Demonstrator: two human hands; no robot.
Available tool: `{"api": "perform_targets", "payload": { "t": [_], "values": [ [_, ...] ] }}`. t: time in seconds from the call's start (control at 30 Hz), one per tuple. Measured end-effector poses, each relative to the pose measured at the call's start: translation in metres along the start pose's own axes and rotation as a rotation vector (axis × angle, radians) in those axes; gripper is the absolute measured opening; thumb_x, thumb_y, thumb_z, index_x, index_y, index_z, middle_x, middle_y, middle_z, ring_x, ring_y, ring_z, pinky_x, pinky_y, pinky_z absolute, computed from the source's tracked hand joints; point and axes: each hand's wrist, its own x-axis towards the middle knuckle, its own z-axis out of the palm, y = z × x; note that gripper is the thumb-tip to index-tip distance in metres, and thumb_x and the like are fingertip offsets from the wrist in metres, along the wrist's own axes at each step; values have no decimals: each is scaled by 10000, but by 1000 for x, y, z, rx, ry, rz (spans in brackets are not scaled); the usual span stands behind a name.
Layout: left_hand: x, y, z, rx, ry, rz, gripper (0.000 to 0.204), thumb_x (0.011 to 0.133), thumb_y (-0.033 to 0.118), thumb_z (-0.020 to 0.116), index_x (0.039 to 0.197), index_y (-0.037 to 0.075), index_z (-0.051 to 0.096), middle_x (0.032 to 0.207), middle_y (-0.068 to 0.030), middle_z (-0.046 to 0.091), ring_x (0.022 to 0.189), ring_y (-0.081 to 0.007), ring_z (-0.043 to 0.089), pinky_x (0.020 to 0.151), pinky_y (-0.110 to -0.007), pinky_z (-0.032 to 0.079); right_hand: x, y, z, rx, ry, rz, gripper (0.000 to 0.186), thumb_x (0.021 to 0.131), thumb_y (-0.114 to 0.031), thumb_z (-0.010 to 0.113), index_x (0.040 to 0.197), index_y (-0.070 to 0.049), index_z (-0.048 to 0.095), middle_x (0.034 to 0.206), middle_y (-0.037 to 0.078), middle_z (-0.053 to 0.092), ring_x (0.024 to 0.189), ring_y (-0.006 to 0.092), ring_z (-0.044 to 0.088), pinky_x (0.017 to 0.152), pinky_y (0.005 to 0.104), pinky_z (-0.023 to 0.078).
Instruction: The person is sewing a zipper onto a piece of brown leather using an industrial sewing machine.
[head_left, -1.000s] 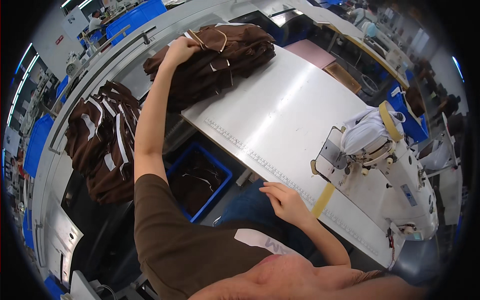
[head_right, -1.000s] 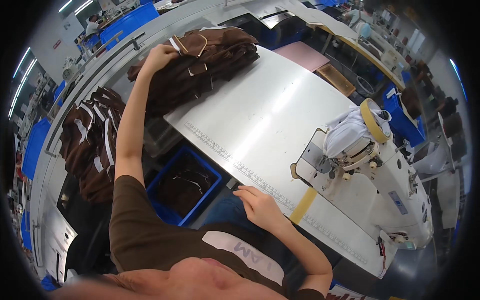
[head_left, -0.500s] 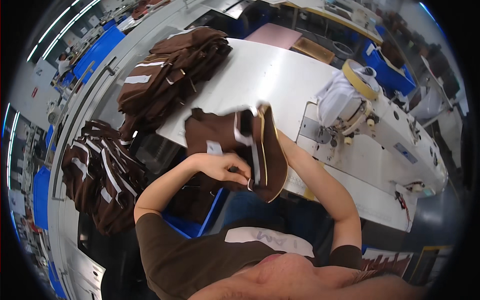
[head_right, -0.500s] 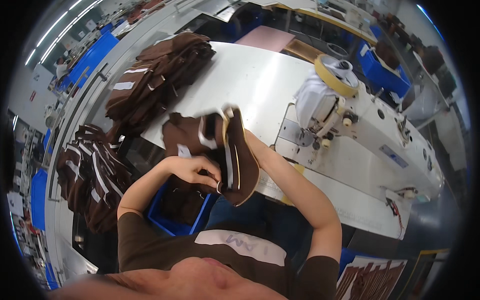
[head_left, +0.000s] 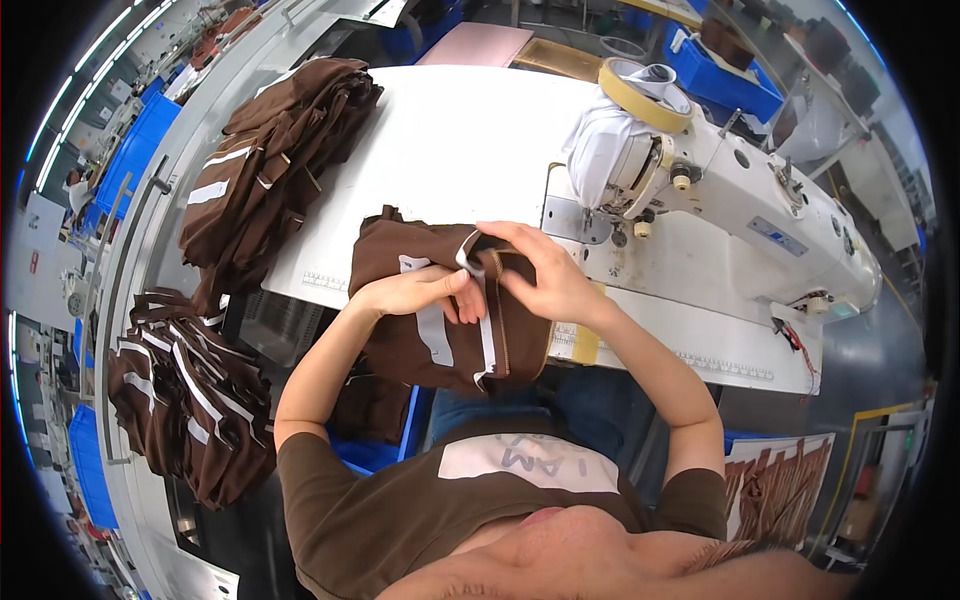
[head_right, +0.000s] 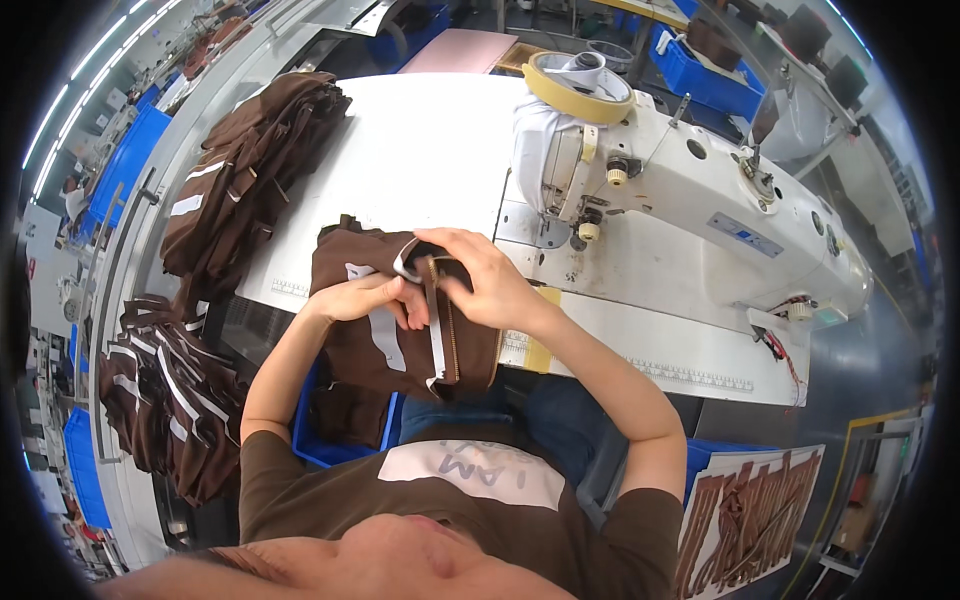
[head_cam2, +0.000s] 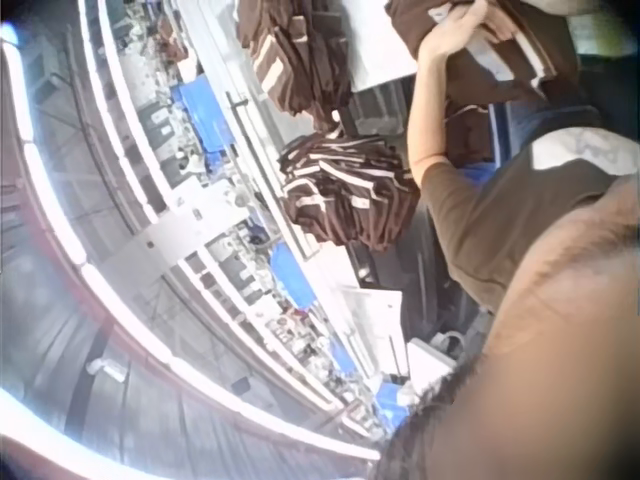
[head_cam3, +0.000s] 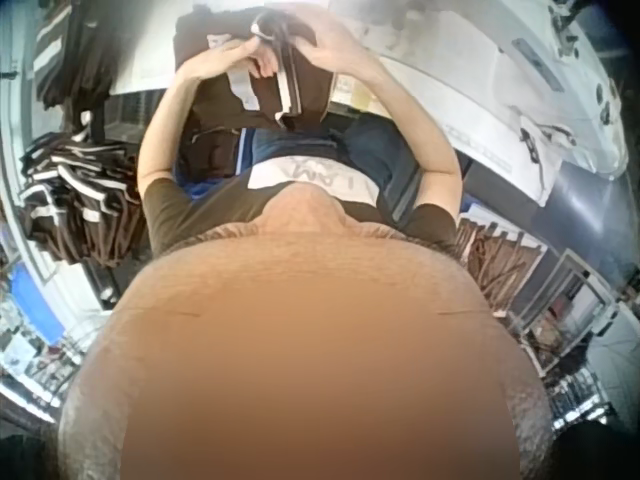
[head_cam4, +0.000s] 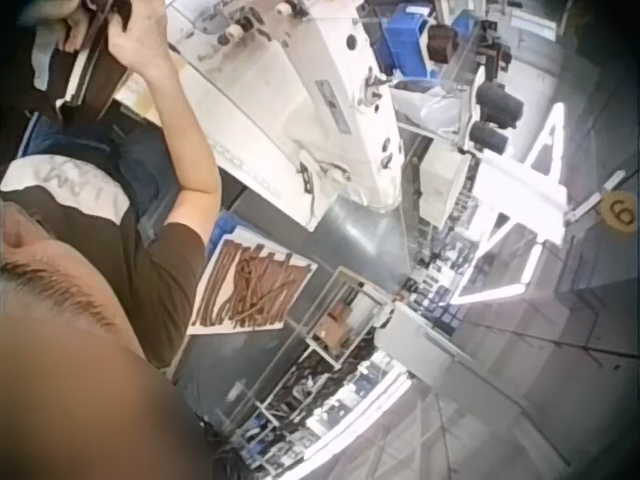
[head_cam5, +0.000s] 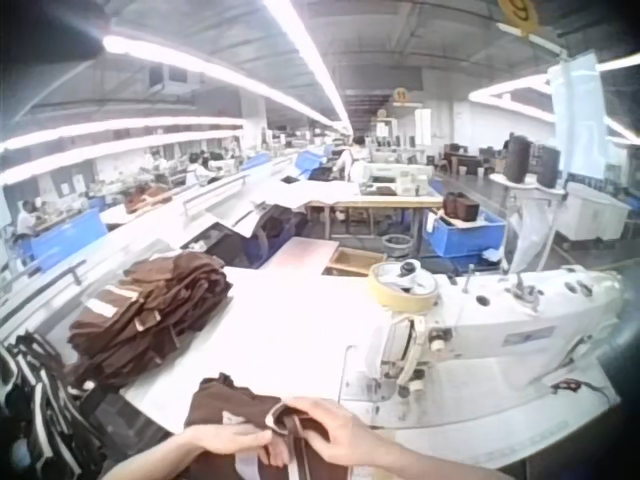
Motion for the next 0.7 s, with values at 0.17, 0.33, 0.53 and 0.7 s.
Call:
{"api": "perform_targets", "payload": {
  "t": [0.17, 0.33, 0.53, 0.7],
  "values": [
    [-15, 39, 6, 200, 401, 454, 215, 926, 185, 565, 870, -15, 622, 856, -79, 641, 808, -174, 607, 792, -304, 479, 14, 9, 5, 206, 239, 199, 182, 884, 20, 529, 1042, -8, 616, 840, 80, 671, 762, 147, 648, 722, 261, 527],
    [16, 40, 7, 784, 382, 309, 503, 633, 232, 815, 1032, 42, 575, 1103, -113, 566, 1068, -300, 503, 921, -381, 416, 13, 10, 2, 174, 168, 211, 180, 856, 36, 520, 1008, -4, 608, 839, 120, 667, 728, 175, 643, 691, 285, 521],
    [31, -24, 6, 747, 556, 347, 469, 624, 233, 836, 962, 60, 560, 985, -69, 541, 875, -233, 527, 772, -325, 438, -25, 30, 21, -152, 11, -32, 317, 798, 48, 504, 1088, -58, 574, 926, 161, 602, 874, 309, 609, 755, 390, 489],
    [26, -24, -3, 239, 508, 307, 366, 704, 154, 797, 953, 84, 538, 934, -3, 520, 817, -91, 483, 727, -242, 417, -1, 28, 14, -130, 143, -14, 198, 792, 20, 578, 976, -38, 623, 900, 164, 598, 748, 298, 615, 672, 358, 499]
  ]
}}
